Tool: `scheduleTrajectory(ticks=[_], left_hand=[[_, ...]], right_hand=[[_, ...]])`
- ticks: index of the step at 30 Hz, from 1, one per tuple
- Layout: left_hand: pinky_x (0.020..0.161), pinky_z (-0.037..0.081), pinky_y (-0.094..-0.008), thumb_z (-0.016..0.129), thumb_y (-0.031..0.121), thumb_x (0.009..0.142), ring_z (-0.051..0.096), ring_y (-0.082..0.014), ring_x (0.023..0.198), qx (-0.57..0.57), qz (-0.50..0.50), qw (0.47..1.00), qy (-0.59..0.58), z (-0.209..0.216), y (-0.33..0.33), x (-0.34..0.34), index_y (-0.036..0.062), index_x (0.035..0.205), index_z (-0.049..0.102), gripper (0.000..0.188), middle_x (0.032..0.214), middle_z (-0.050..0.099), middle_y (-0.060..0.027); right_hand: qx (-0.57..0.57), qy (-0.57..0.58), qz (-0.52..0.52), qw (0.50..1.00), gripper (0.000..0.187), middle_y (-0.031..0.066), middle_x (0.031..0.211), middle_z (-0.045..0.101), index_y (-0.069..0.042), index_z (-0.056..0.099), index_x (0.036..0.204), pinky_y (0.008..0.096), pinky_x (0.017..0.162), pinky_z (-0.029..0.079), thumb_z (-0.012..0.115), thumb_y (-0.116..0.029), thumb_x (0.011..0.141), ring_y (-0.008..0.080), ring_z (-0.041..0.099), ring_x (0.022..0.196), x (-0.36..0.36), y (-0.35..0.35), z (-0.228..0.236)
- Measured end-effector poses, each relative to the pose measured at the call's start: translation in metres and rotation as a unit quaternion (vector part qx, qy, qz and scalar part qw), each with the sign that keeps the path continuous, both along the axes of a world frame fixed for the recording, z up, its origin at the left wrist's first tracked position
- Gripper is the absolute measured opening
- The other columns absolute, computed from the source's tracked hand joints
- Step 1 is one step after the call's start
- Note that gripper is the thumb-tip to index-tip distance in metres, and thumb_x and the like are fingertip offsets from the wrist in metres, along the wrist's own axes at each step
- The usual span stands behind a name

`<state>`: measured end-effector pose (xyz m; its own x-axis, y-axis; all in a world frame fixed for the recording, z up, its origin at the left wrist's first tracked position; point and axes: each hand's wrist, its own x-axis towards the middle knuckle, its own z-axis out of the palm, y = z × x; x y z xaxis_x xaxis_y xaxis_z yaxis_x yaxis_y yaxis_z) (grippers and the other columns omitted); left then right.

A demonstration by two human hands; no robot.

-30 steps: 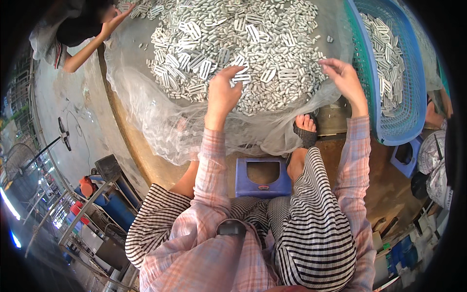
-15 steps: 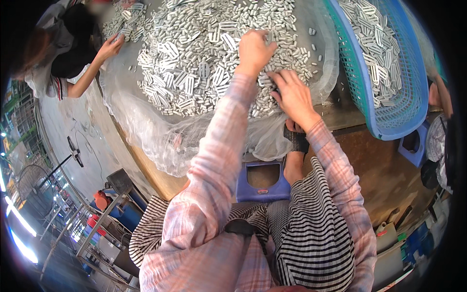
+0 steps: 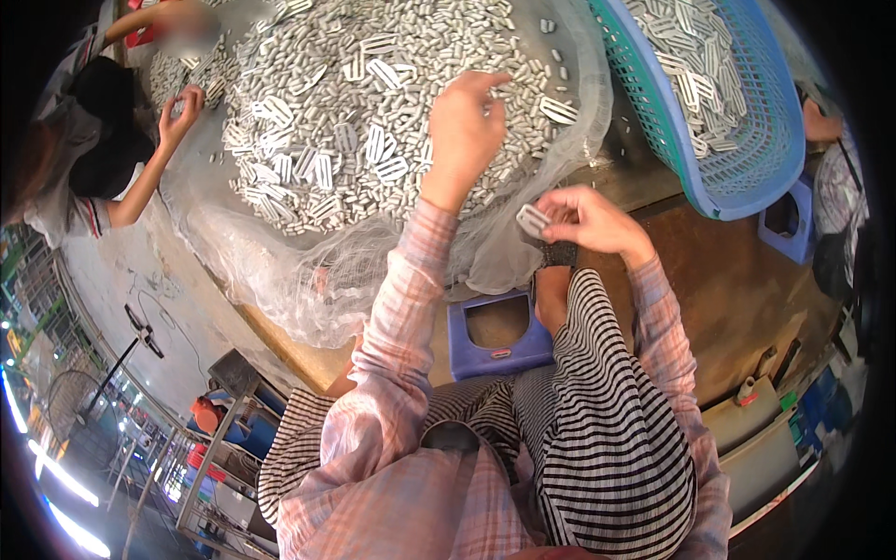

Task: The person sorts white capsule-shaped objects from a large pile on a table into a blue basket. They pick up handfuls of capsules, separate them, and place them into the basket.

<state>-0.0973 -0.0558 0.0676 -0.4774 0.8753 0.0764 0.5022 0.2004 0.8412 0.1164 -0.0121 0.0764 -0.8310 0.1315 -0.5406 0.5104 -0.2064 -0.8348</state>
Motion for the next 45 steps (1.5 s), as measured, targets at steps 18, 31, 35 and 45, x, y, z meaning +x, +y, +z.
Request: scheduleTrajectory(ticks=[18,31,35,45], left_hand=[[0.066,0.048,-0.0254,0.067,0.021,0.084,0.062,-0.0119,0.070,-0.127,-0.179,0.957,-0.187,0.040,-0.042,0.024,0.0031,0.089,0.072,0.019,0.078,0.068,-0.0075],[0.087,0.045,-0.0431,0.063,0.035,0.081,0.055,-0.0365,0.101,-0.233,0.047,0.962,0.135,-0.037,0.019,-0.065,0.0073,0.122,0.057,0.050,0.111,0.059,-0.0177],[0.076,0.051,-0.0270,0.058,0.022,0.091,0.064,-0.0189,0.096,-0.173,-0.047,0.958,-0.223,-0.005,-0.006,-0.075,-0.0047,0.118,0.058,0.039,0.105,0.066,-0.0126],[0.066,0.049,-0.0236,0.065,0.012,0.082,0.066,-0.0106,0.080,-0.081,0.131,0.987,-0.046,0.019,-0.049,-0.058,0.0080,0.101,0.071,0.020,0.089,0.071,-0.0071]], right_hand=[[-0.082,0.048,-0.439,0.894,0.023,-0.0063,0.067,0.046,0.000,0.061,0.105,0.0181,0.046,0.031,0.060,-0.019,0.092,0.0012,0.036,0.053,-0.010,-0.014,0.014],[-0.137,0.059,-0.344,0.927,0.020,0.0112,0.090,0.065,0.001,0.055,0.108,0.0256,0.068,0.054,0.048,-0.012,0.095,0.0122,0.065,0.076,-0.028,-0.016,0.015],[-0.088,0.040,-0.350,0.932,0.020,0.0063,0.087,0.065,0.000,0.059,0.103,0.0215,0.061,0.049,0.056,-0.016,0.091,0.0087,0.059,0.069,-0.029,-0.011,0.010],[0.325,-0.024,-0.294,0.899,0.014,0.0013,0.066,0.060,-0.006,0.069,0.085,0.0258,0.054,0.037,0.068,-0.020,0.080,0.0078,0.045,0.058,-0.048,0.023,-0.020]])
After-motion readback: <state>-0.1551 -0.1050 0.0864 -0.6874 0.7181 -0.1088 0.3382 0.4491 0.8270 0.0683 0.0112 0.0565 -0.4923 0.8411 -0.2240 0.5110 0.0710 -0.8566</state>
